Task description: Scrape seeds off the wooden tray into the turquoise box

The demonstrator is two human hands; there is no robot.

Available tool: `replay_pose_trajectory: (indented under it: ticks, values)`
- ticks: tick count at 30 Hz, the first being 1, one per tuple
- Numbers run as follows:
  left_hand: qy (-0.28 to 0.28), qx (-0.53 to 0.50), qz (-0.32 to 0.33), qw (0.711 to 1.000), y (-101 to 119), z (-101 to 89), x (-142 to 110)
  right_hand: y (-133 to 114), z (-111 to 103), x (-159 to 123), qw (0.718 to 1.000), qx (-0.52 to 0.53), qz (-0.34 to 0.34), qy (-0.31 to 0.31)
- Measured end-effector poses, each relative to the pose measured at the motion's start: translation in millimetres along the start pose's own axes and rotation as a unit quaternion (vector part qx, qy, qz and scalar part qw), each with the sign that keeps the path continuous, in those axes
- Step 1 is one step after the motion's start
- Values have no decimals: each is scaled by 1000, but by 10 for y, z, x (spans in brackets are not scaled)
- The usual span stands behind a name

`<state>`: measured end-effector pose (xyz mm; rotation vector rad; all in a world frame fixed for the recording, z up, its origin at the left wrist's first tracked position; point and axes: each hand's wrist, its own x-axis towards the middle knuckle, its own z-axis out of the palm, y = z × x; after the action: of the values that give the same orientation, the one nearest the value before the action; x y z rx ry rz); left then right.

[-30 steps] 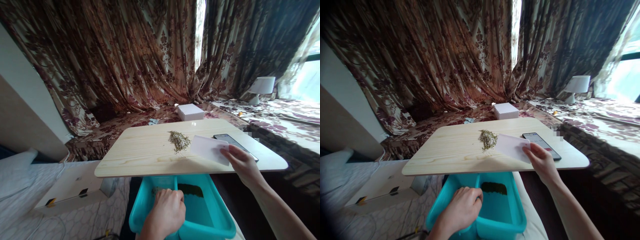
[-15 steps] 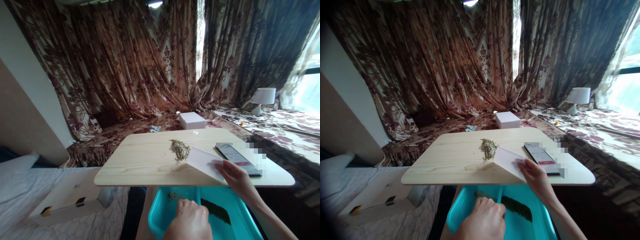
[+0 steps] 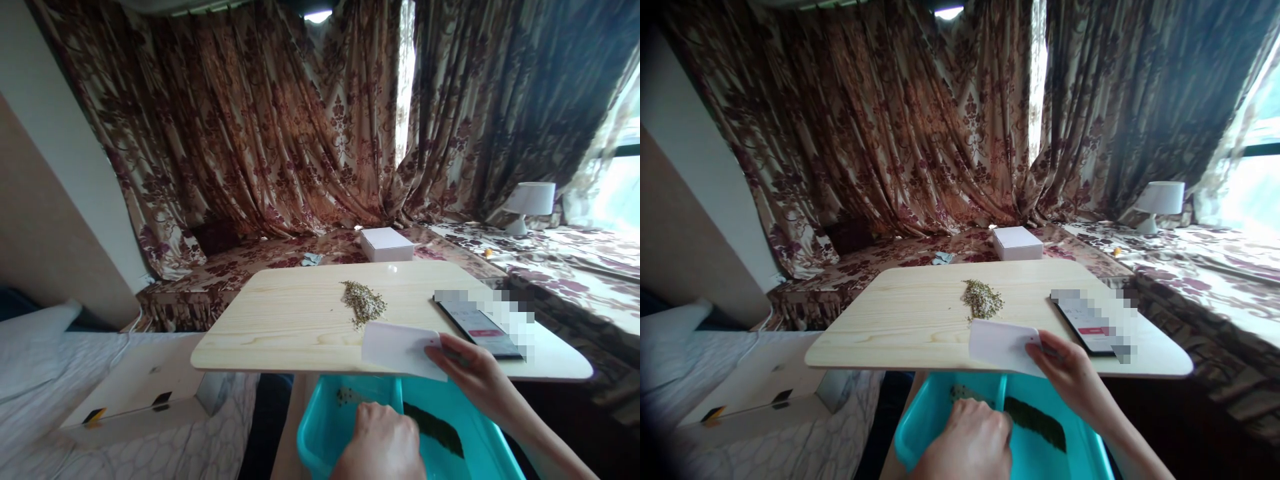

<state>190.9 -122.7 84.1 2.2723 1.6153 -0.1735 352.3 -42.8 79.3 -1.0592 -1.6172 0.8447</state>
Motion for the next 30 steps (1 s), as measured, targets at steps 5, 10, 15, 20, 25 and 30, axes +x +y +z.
replay_pose_trajectory:
  ticks: [5, 10, 15, 20, 25, 30]
  values:
    - [17, 10, 7, 1000, -11, 49, -3, 125, -23, 182, 996, 20, -14, 91]
    - [23, 5, 4, 1000, -4, 79, -13, 284, 6, 288, 996, 15, -16, 86]
    - [13, -2, 16, 1000, -10, 37, -26, 225, 73, 246, 999, 10, -1, 44]
    - [14, 1, 16, 1000, -28, 25, -10, 102, 160, 152, 1000, 9, -3, -1]
    - [6, -2, 18, 1000, -20, 17, -13, 88, 160, 18, 998, 16, 7, -60]
    - [2, -4, 21, 1000, -24, 19, -26, 65, 30, 39, 1000, 11, 5, 0]
